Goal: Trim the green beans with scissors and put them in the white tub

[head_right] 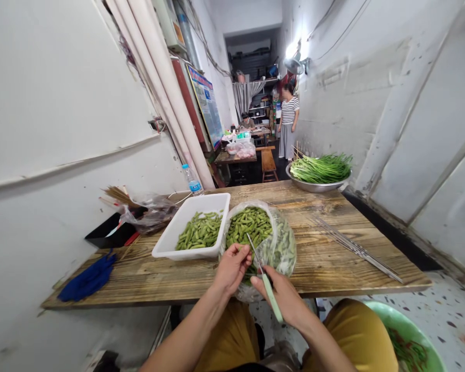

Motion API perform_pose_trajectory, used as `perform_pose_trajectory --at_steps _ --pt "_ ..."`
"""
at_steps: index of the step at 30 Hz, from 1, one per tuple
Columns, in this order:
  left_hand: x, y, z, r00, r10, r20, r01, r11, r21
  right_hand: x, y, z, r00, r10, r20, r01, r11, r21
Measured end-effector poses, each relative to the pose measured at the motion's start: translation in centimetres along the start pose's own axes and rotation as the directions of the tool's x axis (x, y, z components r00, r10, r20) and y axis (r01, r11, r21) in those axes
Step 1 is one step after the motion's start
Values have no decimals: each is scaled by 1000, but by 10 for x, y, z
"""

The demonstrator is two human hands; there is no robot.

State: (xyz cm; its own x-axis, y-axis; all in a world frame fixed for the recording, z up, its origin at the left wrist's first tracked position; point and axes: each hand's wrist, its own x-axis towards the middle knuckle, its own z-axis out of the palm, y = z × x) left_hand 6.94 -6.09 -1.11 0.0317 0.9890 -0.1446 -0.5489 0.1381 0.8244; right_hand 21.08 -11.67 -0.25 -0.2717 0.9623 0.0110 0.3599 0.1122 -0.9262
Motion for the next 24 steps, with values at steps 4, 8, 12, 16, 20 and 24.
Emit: perform_pose_trajectory --at_steps 4,8,12,16,20,24 --pt "-1 -6 0 1000 7 -10 -7 1000 19 4 4 3 1000 -6 -29 6 1000 7" --pt "9 -1 -16 994 89 -67 -79 987 142 7 10 4 999 43 -29 -43 999 -1" --pt "29 38 -50 844 501 -189 -307 742 595 6 16 1 994 109 15 -109 994 -19" --pt "43 74 -62 679 730 76 -261 142 955 1 25 1 987 154 51 -157 984 79" --pt "51 49 -34 805 461 372 -394 -53 918 1 32 6 983 185 -6 -176 944 280" --pt "63 4 -8 854 346 388 -417 9 909 -1 35 8 968 241 -64 -200 903 381"
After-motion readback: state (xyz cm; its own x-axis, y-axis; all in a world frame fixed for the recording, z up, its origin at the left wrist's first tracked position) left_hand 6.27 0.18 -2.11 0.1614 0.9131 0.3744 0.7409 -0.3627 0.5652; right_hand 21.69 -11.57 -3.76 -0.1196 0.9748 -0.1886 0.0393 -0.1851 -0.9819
